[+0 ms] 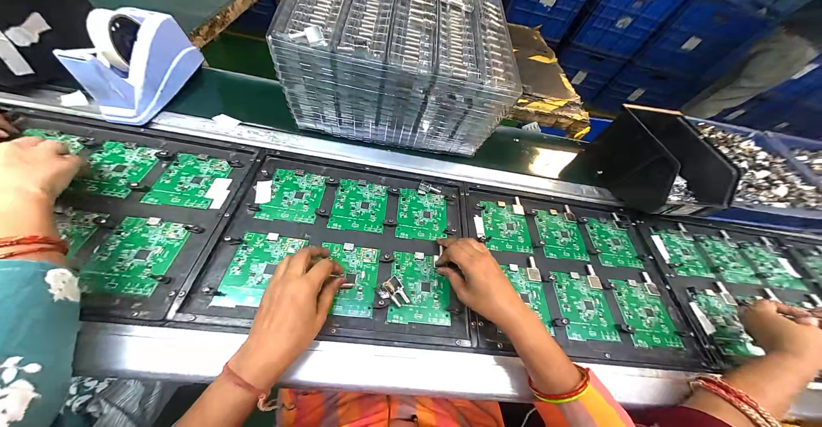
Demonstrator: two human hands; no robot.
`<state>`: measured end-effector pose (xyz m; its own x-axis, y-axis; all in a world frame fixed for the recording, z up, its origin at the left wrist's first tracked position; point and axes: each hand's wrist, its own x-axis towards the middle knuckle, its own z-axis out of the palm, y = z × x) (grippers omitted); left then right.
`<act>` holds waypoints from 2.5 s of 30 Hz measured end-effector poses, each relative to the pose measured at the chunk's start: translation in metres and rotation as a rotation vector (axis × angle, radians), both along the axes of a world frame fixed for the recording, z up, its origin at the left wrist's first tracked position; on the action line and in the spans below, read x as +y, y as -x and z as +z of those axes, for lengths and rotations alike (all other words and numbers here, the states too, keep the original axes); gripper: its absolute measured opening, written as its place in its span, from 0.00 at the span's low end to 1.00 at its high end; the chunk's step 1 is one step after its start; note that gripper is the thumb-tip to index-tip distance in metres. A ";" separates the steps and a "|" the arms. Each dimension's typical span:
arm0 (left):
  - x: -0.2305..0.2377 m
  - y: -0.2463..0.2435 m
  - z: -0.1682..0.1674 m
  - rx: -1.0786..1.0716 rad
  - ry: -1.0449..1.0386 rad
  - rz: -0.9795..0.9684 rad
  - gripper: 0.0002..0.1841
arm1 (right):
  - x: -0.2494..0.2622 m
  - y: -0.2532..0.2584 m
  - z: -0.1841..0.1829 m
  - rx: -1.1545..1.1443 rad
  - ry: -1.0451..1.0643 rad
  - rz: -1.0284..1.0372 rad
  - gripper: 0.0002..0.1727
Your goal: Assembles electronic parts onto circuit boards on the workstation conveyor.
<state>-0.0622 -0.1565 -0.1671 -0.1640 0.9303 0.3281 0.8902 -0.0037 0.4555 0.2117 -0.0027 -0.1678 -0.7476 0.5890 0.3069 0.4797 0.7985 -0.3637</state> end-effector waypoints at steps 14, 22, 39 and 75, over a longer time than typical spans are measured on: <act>-0.001 0.000 0.009 0.110 -0.044 -0.206 0.14 | 0.072 0.034 0.035 -0.025 0.070 -0.172 0.10; 0.060 0.004 0.051 -0.182 -0.030 -0.216 0.17 | 0.107 0.052 0.022 -0.062 0.006 -0.233 0.08; 0.199 0.007 0.012 0.097 0.115 -0.439 0.09 | 0.047 0.020 0.042 -0.314 0.393 -0.255 0.14; 0.059 -0.080 0.038 0.031 0.073 -0.379 0.05 | 0.116 -0.018 0.020 -0.301 0.011 -0.354 0.11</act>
<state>0.0174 -0.0976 -0.1289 0.2050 0.9441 0.2582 0.8453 -0.3038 0.4394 0.2298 0.1132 -0.1480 -0.5545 0.8261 0.1000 0.8078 0.5633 -0.1740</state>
